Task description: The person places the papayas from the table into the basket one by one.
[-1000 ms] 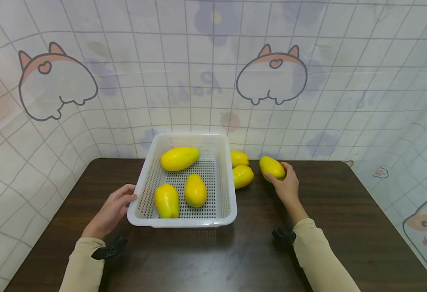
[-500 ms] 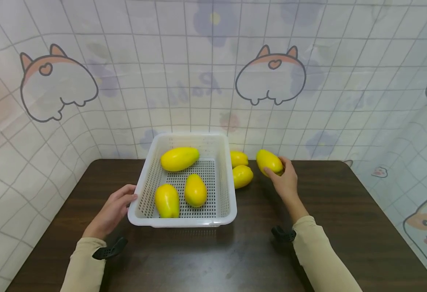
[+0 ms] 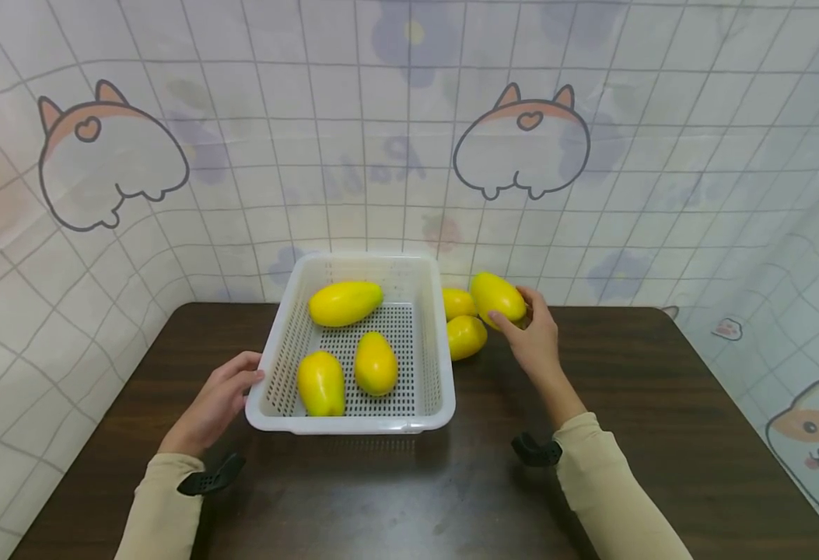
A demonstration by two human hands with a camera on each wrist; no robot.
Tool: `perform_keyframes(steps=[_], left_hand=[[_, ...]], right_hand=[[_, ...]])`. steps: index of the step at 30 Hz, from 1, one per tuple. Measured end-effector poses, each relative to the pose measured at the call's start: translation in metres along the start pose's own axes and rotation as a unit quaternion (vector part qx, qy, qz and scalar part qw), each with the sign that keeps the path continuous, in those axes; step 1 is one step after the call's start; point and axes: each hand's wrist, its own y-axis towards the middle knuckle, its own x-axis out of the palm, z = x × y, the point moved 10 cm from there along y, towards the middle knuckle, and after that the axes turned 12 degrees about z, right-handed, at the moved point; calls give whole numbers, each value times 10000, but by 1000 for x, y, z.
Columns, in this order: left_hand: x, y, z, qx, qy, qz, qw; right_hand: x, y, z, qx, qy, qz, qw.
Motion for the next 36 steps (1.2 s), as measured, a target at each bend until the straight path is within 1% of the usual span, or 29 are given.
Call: perform_keyframes(steps=[7, 17, 27, 36], left_hand=[[0, 0, -1, 20, 12, -11, 10000], [0, 0, -3, -10, -3, -31, 10000], [0, -1, -2, -22, 88, -5, 10000], [-1, 0, -3, -73, 26, 23, 10000]], right_hand=[[11, -8, -22, -209, 185, -297, 9992], [19, -14, -35, -398, 179, -450, 9980], [28, -23, -50, -641, 135, -579, 9962], [36, -29, -61, -734, 229, -785, 9940]])
